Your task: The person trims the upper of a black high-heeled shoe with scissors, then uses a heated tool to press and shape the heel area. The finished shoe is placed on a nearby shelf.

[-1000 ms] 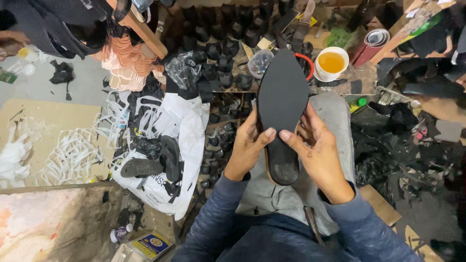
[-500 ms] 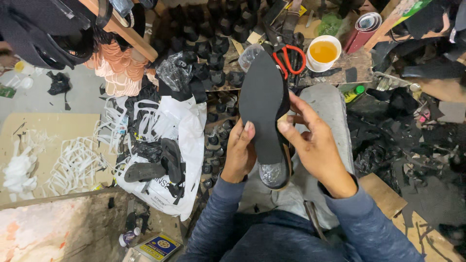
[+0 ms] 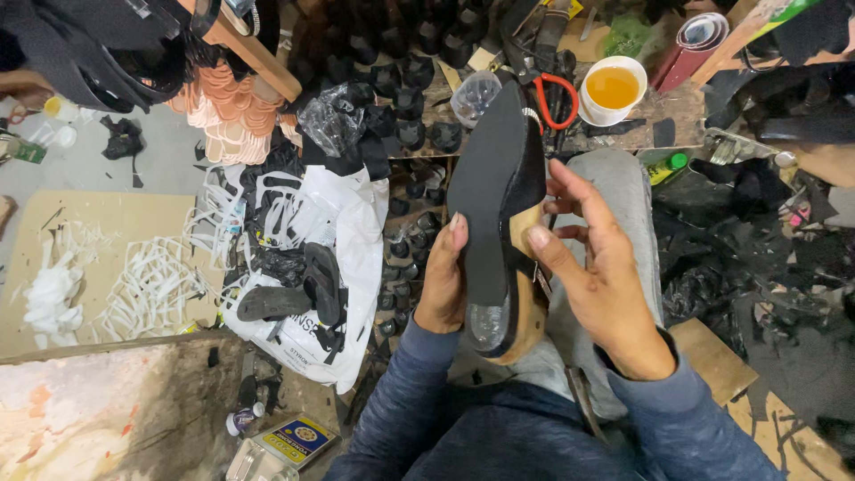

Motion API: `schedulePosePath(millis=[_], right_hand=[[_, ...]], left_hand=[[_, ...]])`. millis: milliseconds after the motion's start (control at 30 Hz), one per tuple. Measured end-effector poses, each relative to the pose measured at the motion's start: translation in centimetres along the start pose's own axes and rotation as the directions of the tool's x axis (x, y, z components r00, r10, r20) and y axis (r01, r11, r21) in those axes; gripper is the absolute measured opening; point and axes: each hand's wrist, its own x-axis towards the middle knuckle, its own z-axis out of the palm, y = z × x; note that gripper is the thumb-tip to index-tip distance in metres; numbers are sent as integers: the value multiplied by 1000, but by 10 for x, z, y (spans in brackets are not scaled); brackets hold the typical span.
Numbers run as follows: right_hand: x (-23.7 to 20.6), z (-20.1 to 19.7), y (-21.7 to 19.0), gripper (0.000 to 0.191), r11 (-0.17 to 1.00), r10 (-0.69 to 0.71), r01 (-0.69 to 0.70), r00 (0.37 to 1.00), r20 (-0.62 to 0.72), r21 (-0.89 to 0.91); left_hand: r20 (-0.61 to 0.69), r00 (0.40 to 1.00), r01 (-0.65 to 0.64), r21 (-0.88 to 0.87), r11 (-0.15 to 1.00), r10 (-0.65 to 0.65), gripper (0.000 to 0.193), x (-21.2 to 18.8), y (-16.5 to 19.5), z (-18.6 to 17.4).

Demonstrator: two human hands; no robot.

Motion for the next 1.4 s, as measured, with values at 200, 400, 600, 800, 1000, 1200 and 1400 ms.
schedulePosePath(millis=[200, 400, 600, 800, 1000, 1200, 1400], right_hand=[[5, 5, 19, 87, 967, -53, 36, 997, 61, 253], [13, 0, 38, 86, 893, -22, 14, 1000, 12, 450], [25, -10, 58, 78, 824, -43, 17, 999, 32, 566], [39, -12, 65, 71, 827, -95, 69, 995, 18, 558], [41, -4, 70, 68, 827, -106, 94, 994, -10, 554], [48, -5, 87, 66, 841, -129, 132, 991, -43, 524], [50, -1, 99, 66, 801, -90, 86, 996, -23, 593]], left_hand=[[74, 989, -139, 176, 974, 128, 56, 3, -16, 2], [79, 966, -256, 459, 851, 248, 65, 13, -20, 10], [63, 975, -216, 501, 838, 214, 72, 32, -18, 6], [177, 900, -423, 575, 700, 399, 57, 45, -22, 6], [50, 937, -325, 485, 812, 346, 60, 53, -31, -5], [171, 874, -465, 562, 683, 455, 56, 58, -33, -17], [81, 917, -373, 516, 771, 390, 58, 63, -30, -19]])
